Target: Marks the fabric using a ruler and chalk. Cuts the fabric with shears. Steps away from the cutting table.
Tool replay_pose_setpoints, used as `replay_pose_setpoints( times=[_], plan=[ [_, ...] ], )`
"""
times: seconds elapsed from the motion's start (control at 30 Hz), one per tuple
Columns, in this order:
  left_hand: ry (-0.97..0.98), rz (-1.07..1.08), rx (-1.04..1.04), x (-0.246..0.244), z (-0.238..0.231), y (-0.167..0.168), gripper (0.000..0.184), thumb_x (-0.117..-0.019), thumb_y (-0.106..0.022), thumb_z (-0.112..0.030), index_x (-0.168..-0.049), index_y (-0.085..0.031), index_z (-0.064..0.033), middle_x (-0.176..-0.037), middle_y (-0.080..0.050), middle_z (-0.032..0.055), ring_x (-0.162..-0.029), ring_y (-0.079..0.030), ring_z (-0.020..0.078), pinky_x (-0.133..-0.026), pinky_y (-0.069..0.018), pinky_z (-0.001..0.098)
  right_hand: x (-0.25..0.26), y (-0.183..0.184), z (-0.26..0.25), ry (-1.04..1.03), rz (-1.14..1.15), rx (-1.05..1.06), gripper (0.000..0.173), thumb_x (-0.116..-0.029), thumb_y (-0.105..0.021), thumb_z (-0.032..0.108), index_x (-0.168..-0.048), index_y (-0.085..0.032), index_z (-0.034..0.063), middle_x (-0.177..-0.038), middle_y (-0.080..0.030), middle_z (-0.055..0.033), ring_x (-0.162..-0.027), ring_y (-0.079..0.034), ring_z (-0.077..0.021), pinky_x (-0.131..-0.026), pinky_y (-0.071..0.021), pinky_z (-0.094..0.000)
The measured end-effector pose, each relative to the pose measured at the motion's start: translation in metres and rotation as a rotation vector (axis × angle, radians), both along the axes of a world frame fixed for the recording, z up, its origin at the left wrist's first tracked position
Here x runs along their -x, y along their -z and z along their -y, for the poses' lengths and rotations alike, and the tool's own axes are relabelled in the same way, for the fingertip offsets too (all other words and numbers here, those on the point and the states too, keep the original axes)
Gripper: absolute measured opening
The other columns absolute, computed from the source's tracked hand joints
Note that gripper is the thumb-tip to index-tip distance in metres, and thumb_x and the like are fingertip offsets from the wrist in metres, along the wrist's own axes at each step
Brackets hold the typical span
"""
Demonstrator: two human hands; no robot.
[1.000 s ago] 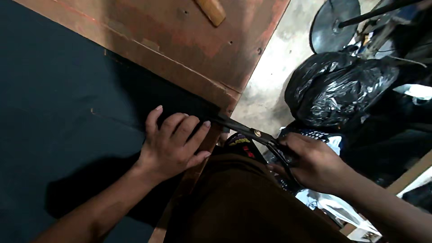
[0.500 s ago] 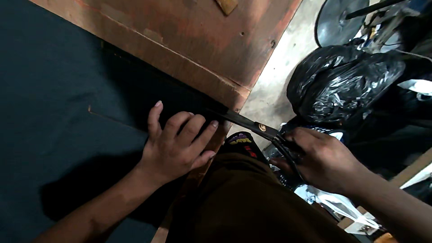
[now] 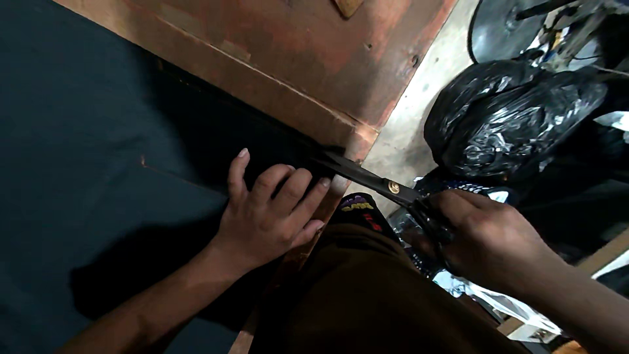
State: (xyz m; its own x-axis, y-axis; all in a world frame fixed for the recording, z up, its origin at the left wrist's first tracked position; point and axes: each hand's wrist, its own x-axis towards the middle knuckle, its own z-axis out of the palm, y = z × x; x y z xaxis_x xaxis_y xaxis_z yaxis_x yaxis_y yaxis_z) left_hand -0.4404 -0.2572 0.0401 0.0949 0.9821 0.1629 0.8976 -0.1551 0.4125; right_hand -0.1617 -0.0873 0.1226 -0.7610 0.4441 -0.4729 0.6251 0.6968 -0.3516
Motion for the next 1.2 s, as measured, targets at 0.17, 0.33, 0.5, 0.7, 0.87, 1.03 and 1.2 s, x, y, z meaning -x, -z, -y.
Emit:
replay_pose_setpoints(
  times=[0.17, 0.33, 0.5, 0.7, 0.87, 1.03, 1.2],
  plan=[
    [0.002, 0.000, 0.006, 0.000, -0.001, 0.000, 0.049, -0.0990, -0.058, -0.051, -0.139, -0.064, -0.0228, -0.124, -0.061, 0.0081, -0.126, -0.050, 0.0307, -0.116, -0.0155, 0.0660, 0.016, 0.010, 0.003, -0.011, -0.006, -0.055, 0.044, -0.0867, -0.065, 0.044, -0.091, -0.064, 0.0003, -0.080, -0.064, -0.0139, -0.068, -0.067, -0.0311, -0.055, -0.0545, -0.0460],
    [-0.002, 0.013, 0.013, 0.000, 0.001, 0.001, 0.048, -0.0997, -0.057, -0.049, -0.139, -0.064, -0.0227, -0.127, -0.061, 0.0073, -0.127, -0.050, 0.0298, -0.116, -0.0167, 0.0662, 0.016, 0.011, 0.001, -0.017, -0.055, -0.048, 0.036, -0.0939, -0.060, 0.037, -0.085, -0.064, 0.0021, -0.069, -0.060, -0.0105, -0.057, -0.062, -0.0269, -0.048, -0.0502, -0.0417],
    [-0.014, 0.014, 0.015, -0.002, -0.001, 0.001, 0.047, -0.1005, -0.056, -0.049, -0.138, -0.064, -0.0228, -0.126, -0.061, 0.0071, -0.127, -0.051, 0.0300, -0.116, -0.0169, 0.0675, 0.028, 0.008, 0.003, -0.016, 0.006, -0.073, 0.046, -0.0895, -0.062, 0.046, -0.091, -0.065, -0.0001, -0.076, -0.063, -0.0143, -0.063, -0.065, -0.0315, -0.052, -0.0530, -0.0463],
    [-0.025, 0.026, 0.013, -0.003, 0.000, 0.003, 0.046, -0.1019, -0.053, -0.049, -0.139, -0.063, -0.0230, -0.128, -0.062, 0.0061, -0.129, -0.051, 0.0293, -0.117, -0.0170, 0.0677, 0.046, 0.017, 0.008, -0.028, -0.045, -0.108, 0.042, -0.0942, -0.060, 0.042, -0.088, -0.063, 0.0010, -0.071, -0.061, -0.0130, -0.060, -0.064, -0.0289, -0.051, -0.0518, -0.0417],
    [-0.017, 0.033, 0.011, -0.003, 0.000, 0.002, 0.045, -0.1028, -0.052, -0.047, -0.138, -0.064, -0.0214, -0.127, -0.063, 0.0057, -0.128, -0.052, 0.0291, -0.117, -0.0177, 0.0673, 0.049, 0.010, 0.006, -0.040, -0.034, -0.099, 0.042, -0.0945, -0.061, 0.043, -0.090, -0.064, 0.0017, -0.071, -0.063, -0.0123, -0.058, -0.064, -0.0270, -0.049, -0.0518, -0.0395],
    [-0.014, 0.047, 0.012, -0.003, 0.001, 0.003, 0.045, -0.1036, -0.051, -0.047, -0.138, -0.063, -0.0205, -0.130, -0.062, 0.0050, -0.130, -0.051, 0.0283, -0.118, -0.0188, 0.0669, 0.067, 0.010, 0.013, -0.060, -0.006, -0.132, 0.051, -0.0893, -0.062, 0.051, -0.094, -0.064, 0.0008, -0.076, -0.064, -0.0139, -0.065, -0.066, -0.0301, -0.053, -0.0538, -0.0427],
    [-0.014, 0.065, 0.032, -0.001, 0.001, 0.003, 0.045, -0.1036, -0.051, -0.047, -0.138, -0.063, -0.0202, -0.128, -0.063, 0.0044, -0.130, -0.052, 0.0274, -0.118, -0.0193, 0.0669, 0.076, 0.018, 0.013, -0.055, -0.057, -0.136, 0.043, -0.0960, -0.060, 0.044, -0.088, -0.063, 0.0020, -0.070, -0.061, -0.0117, -0.059, -0.063, -0.0265, -0.050, -0.0515, -0.0384]
  ],
)
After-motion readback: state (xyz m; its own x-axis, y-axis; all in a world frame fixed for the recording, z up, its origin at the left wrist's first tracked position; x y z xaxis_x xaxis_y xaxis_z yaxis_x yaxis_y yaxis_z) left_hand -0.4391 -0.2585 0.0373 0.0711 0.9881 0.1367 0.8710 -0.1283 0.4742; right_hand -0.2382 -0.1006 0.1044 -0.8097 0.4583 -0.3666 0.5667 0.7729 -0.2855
